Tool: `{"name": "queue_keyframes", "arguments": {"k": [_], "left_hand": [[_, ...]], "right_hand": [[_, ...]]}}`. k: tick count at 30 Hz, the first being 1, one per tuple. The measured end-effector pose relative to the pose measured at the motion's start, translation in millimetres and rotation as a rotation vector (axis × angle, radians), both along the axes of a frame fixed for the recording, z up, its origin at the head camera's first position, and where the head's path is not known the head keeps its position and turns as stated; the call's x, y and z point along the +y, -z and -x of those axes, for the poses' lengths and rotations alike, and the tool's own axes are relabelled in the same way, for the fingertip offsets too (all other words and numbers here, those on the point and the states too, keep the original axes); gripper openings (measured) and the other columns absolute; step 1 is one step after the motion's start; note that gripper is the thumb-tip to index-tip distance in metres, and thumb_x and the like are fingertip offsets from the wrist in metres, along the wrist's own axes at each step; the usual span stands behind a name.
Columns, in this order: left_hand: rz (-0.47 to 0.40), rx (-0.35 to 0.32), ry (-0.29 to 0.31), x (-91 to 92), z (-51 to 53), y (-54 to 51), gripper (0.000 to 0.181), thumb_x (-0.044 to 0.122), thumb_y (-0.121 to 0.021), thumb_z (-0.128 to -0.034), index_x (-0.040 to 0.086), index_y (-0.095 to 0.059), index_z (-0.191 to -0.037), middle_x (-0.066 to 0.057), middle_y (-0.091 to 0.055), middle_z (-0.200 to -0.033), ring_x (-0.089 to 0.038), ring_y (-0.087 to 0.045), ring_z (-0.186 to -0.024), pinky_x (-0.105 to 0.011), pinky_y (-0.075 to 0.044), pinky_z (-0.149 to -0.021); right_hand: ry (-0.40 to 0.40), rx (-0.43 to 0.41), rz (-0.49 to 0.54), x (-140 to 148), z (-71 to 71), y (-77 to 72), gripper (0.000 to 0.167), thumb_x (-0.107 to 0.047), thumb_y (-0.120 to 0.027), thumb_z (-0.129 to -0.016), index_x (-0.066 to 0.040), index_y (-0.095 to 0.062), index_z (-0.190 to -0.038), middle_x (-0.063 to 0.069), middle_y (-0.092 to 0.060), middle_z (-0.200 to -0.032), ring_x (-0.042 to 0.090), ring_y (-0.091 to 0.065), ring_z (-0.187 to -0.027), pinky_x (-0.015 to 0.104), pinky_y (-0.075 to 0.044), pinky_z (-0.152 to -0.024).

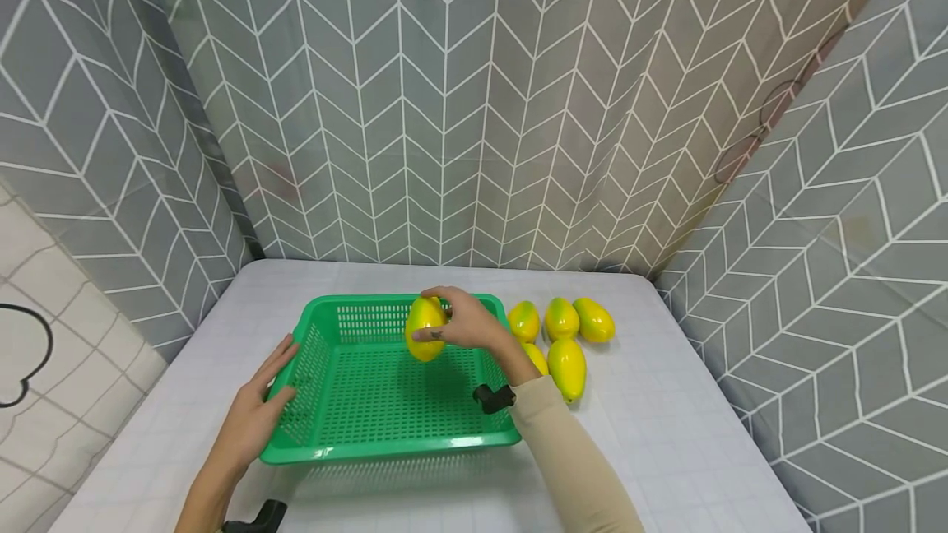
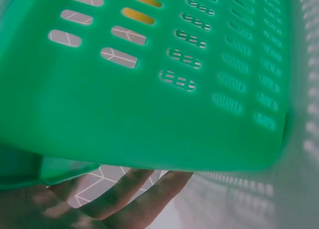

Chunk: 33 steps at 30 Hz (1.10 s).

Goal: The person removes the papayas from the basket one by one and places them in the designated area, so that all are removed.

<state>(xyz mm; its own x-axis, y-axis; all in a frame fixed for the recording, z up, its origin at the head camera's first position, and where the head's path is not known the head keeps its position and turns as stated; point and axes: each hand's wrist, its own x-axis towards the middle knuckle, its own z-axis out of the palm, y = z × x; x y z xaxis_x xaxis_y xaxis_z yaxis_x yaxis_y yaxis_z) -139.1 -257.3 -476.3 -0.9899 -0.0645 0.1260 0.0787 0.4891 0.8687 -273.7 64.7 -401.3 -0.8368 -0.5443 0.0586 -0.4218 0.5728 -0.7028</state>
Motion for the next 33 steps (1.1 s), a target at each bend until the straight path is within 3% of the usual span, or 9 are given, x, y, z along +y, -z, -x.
{"name": "queue_keyframes", "arguments": {"k": [7, 20, 33], "left_hand": [[0.003, -0.009, -0.002, -0.1, 0.2, 0.2, 0.065, 0.008, -0.052, -0.1070, 0.009, -0.029, -0.168, -0.004, -0.012, -0.181, -0.046, -0.008, -0.165, -0.081, -0.020, -0.123], [-0.001, 0.009, 0.002, -1.5, 0.4, 1.3, 0.064, 0.008, -0.051, -0.1072, 0.009, -0.030, -0.168, -0.007, -0.014, -0.180, -0.047, -0.009, -0.165, -0.082, -0.020, -0.122], [0.001, -0.021, 0.006, -1.3, 1.5, -0.9, 0.065, 0.009, -0.050, -0.1076, 0.010, -0.027, -0.169, -0.005, -0.011, -0.181, -0.046, -0.007, -0.166, -0.082, -0.019, -0.122]], "right_hand": [[0.027, -0.032, 0.028, 14, -0.3, -2.8, 0.075, -0.035, -0.083, -0.091, -0.013, -0.052, -0.155, 0.014, -0.056, -0.156, 0.042, -0.065, -0.132, 0.038, -0.065, -0.092], [0.088, -0.031, 0.044, 38, -1.0, -2.9, 0.074, -0.037, -0.083, -0.090, -0.015, -0.054, -0.154, 0.016, -0.062, -0.148, 0.039, -0.068, -0.128, 0.039, -0.065, -0.091], [0.102, -0.039, 0.107, 60, -3.4, -5.4, 0.072, -0.034, -0.083, -0.091, -0.013, -0.054, -0.154, 0.015, -0.057, -0.155, 0.041, -0.068, -0.130, 0.042, -0.065, -0.094]]}}
